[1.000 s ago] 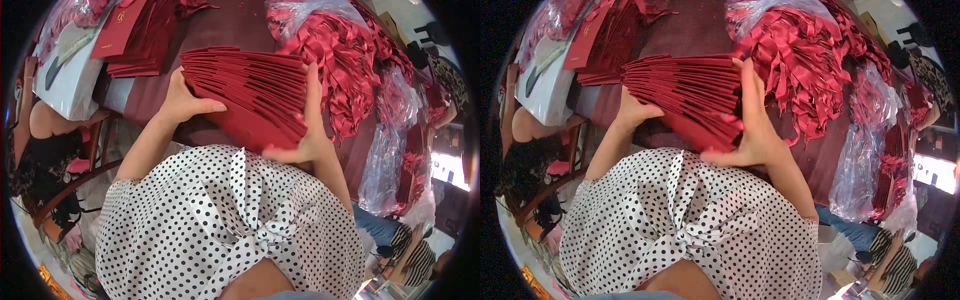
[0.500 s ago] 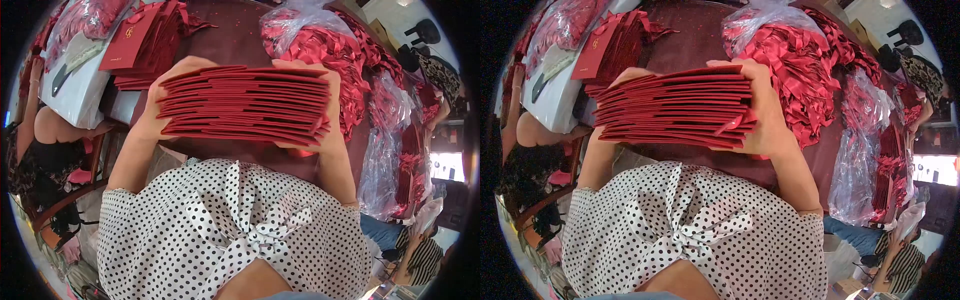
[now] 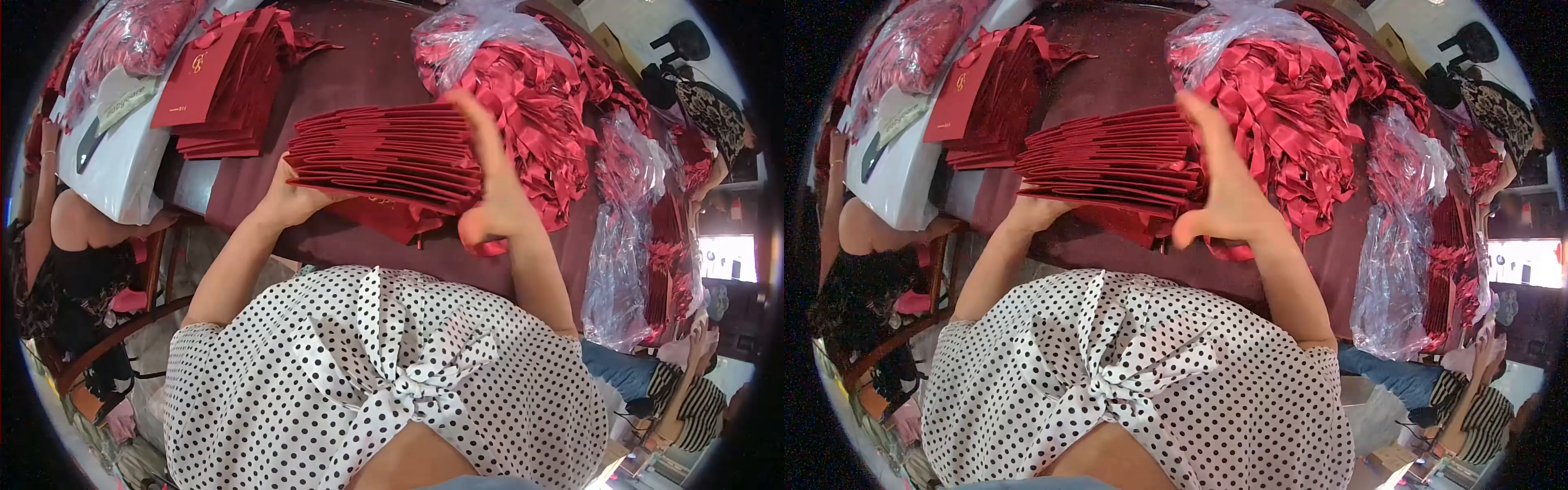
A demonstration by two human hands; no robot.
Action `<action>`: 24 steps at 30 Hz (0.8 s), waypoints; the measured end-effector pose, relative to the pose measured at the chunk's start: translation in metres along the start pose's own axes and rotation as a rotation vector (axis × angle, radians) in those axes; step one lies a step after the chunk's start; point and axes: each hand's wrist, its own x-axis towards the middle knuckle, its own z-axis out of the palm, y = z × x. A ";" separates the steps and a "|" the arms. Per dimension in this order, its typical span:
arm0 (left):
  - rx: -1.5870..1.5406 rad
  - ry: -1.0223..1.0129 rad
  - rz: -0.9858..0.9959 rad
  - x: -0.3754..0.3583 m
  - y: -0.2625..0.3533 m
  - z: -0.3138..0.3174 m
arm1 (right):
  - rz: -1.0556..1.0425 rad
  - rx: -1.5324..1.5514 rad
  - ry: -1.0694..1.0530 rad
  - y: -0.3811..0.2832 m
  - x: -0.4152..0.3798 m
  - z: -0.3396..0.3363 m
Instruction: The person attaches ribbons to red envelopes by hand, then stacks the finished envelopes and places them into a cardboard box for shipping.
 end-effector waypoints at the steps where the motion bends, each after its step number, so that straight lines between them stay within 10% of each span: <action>1: -0.005 0.001 -0.006 -0.001 0.001 0.000 | -0.037 0.059 0.099 -0.012 0.003 -0.001; 4: -0.028 -0.003 -0.039 -0.002 -0.002 -0.002 | -0.201 -0.905 0.120 -0.056 0.008 0.012; 10: -0.073 -0.019 -0.067 -0.005 -0.004 -0.002 | 0.221 -0.264 0.579 -0.024 -0.024 -0.023; 12: -0.107 -0.008 -0.078 -0.006 -0.004 -0.003 | 0.428 -0.491 0.473 0.000 -0.052 -0.041; 15: -0.136 -0.017 -0.077 -0.005 -0.001 -0.007 | 0.040 -1.230 0.360 -0.014 -0.049 -0.035; 16: -0.133 -0.021 -0.072 -0.005 0.000 -0.008 | 0.231 -0.826 0.504 -0.033 -0.040 -0.029; 18: -0.090 -0.033 -0.034 -0.005 -0.002 -0.008 | -0.058 -0.471 0.614 -0.070 -0.011 -0.005; 21: -0.069 -0.023 -0.068 -0.003 0.005 -0.005 | -0.333 -1.048 0.008 -0.123 0.019 0.028; 24: -0.217 -0.016 -0.189 -0.002 0.010 -0.004 | -0.150 -1.145 -0.329 -0.075 0.045 0.058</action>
